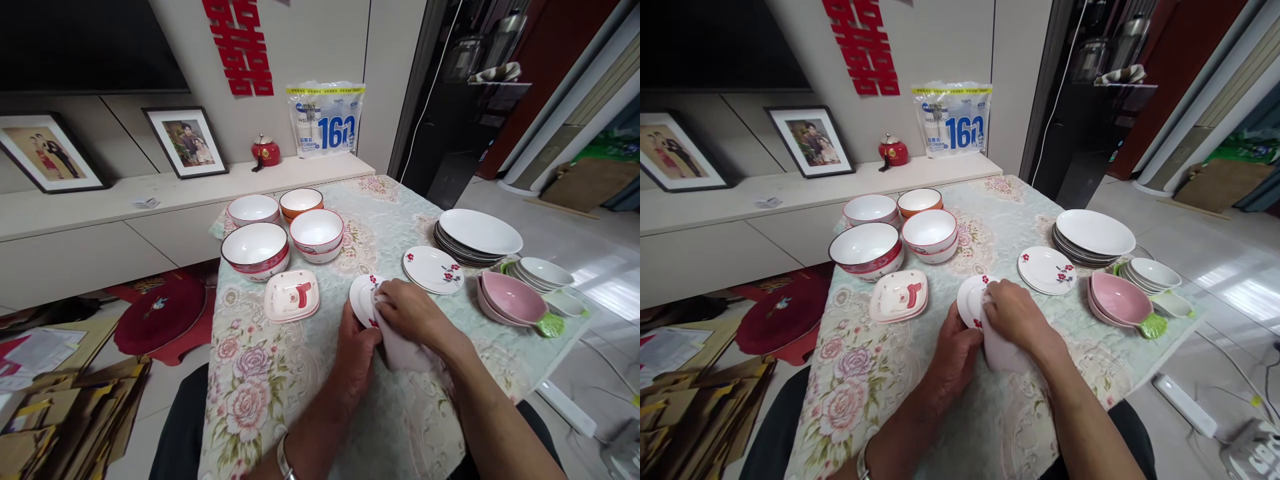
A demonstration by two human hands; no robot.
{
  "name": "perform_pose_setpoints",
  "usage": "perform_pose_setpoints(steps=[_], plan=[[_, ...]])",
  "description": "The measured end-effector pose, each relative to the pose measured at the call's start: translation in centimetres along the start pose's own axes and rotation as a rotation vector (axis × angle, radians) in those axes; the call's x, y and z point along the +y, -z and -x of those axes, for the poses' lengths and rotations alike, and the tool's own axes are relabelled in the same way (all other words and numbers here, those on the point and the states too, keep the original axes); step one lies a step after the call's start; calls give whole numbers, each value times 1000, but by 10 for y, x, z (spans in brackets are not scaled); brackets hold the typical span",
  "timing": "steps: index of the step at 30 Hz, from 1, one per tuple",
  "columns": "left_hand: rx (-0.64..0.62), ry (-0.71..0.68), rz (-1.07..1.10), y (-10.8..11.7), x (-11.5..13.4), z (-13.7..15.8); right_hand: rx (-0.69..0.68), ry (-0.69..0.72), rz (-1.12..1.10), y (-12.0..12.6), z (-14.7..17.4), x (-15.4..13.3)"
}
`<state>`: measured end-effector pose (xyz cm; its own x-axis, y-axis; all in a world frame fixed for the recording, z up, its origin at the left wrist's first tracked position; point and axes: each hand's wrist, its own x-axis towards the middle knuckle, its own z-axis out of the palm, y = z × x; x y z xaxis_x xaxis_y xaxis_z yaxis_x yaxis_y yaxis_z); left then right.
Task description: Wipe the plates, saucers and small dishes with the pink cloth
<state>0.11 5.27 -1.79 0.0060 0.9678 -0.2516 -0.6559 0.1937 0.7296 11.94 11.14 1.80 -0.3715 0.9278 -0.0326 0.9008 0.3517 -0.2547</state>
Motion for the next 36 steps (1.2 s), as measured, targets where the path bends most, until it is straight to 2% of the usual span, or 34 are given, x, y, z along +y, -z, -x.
perform_pose_setpoints(steps=[2, 3, 7, 9, 11, 14, 17, 22, 25, 29, 33, 36], plan=[[-6, 6, 20, -1, 1, 0, 25, 144, -156, -2, -2, -3], [-2, 12, 24, -1, 2, 1, 52, 168, -202, -4, -4, -3], [17, 41, 66, -3, 6, 1, 153, 59, -122, -11, -9, 0], [11, 36, 110, -3, 9, 0, 158, 70, -56, -9, -9, 1], [15, 23, 136, -3, 11, -2, 124, 165, -91, -4, -6, 0], [18, -13, 132, -1, 14, -4, 25, 334, -278, 5, 1, 1], [32, -34, 99, 1, 15, -5, -53, 398, -367, 4, 4, 6], [73, -34, 96, 4, 13, -7, -17, 409, -294, -2, 7, 5], [63, -17, 128, 5, 13, -6, 30, 396, -228, 5, 9, -1], [27, -31, 159, 6, 13, -7, 117, 367, -264, 15, 10, -2], [58, -36, 142, 9, 10, -9, 271, 305, -360, 14, 8, 3], [127, -16, 111, 12, 7, -10, 433, 195, -483, 9, 5, 8]])
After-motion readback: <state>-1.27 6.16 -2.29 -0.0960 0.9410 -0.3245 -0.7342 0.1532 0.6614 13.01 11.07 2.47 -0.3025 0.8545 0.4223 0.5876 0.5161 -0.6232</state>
